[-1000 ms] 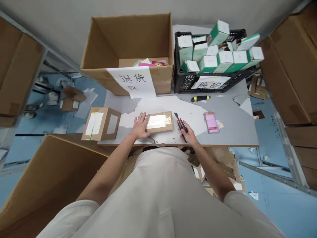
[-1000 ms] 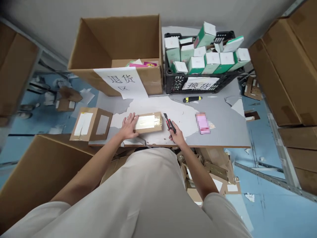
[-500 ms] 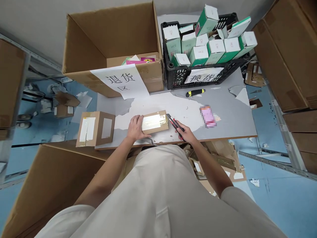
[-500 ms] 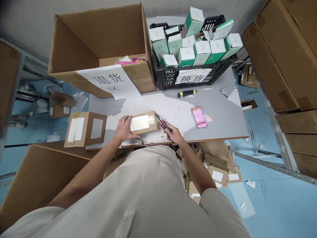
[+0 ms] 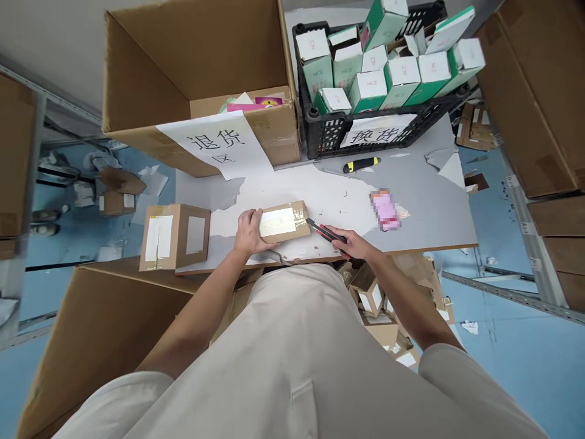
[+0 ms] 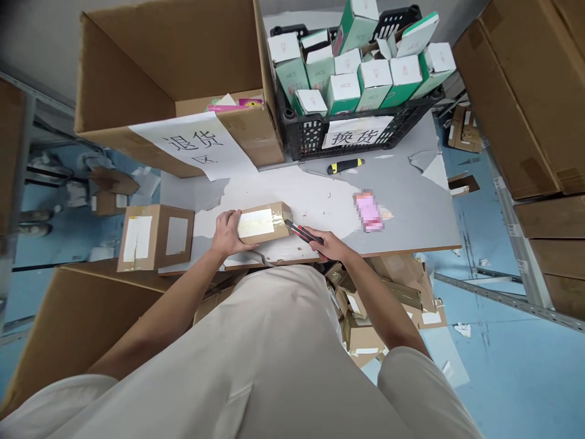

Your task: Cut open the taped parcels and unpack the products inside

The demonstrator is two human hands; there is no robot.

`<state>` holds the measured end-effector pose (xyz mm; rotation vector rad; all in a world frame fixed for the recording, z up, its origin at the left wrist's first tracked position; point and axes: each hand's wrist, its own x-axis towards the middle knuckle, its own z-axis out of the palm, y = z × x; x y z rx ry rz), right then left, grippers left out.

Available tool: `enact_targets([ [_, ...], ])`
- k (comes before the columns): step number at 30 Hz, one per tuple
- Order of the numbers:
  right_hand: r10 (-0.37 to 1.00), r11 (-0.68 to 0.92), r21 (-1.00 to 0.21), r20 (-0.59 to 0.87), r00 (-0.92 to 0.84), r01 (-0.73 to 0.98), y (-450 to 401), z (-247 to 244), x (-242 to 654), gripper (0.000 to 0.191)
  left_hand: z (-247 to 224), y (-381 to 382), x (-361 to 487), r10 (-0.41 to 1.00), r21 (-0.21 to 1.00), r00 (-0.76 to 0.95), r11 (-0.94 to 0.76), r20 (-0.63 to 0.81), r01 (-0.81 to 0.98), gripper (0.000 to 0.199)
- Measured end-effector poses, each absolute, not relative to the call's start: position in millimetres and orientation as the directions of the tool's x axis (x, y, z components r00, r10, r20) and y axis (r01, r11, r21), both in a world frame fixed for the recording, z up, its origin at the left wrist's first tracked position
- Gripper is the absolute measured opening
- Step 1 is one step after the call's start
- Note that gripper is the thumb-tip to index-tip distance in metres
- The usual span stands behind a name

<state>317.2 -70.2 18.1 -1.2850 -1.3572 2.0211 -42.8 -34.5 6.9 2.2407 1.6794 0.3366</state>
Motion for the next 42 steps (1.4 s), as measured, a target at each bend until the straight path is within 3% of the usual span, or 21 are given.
enact_targets([
  [6, 0.655, -0.463, -0.860, -0.495, -0.571, 0.213, -84, 26, 323, 0.062, 5, -34, -44, 0.956, 0.404, 0.293, -0.275, 0.016, 0.873, 0.120],
  [11, 0.682, -0.467, -0.853, -0.515, -0.519, 0.233, -88, 28, 331, 0.059, 4, -35, -45, 0.960, 0.401, 0.279, -0.258, 0.005, 0.879, 0.123],
  [17, 0.849, -0.485, -0.869, -0.496, -0.185, 0.102, -87, 17, 349, 0.066, 7, -41, -51, 0.958, 0.494, 0.279, -0.272, 0.061, 0.826, 0.132],
  [20, 0.890, -0.451, -0.891, -0.453, -0.046, 0.051, -79, 3, 328, 0.051, 3, -54, -63, 0.976, 0.600, 0.142, -0.213, 0.164, 0.771, 0.132],
  [22, 0.901, -0.432, -0.902, -0.433, -0.021, 0.014, -75, -7, 304, 0.048, -6, -70, -71, 0.989, 0.711, 0.002, -0.108, 0.148, 0.695, 0.131],
  [25, 0.908, -0.415, -0.910, -0.415, -0.063, 0.015, -70, -16, 268, 0.048, -28, -95, -72, 0.992, 0.843, -0.117, 0.105, -0.050, 0.528, 0.119],
  [29, 0.910, -0.392, -0.918, -0.396, -0.122, 0.055, -66, -17, 243, 0.046, -47, -110, -58, 0.930, 0.870, -0.214, 0.358, -0.299, 0.338, 0.078],
  [34, 0.924, -0.344, -0.938, -0.346, -0.164, 0.041, -55, -7, 246, 0.048, -31, -99, -54, 0.904, 0.884, -0.305, 0.384, -0.301, 0.266, 0.054],
  [37, 0.935, -0.321, -0.947, -0.316, -0.163, -0.006, -51, -3, 253, 0.049, -22, -90, -55, 0.908, 0.875, -0.325, 0.367, -0.265, 0.314, 0.051],
  [42, 0.922, -0.355, -0.931, -0.364, -0.131, 0.086, -59, -12, 257, 0.049, -28, -87, -48, 0.906, 0.851, -0.289, 0.400, -0.311, 0.340, 0.051],
])
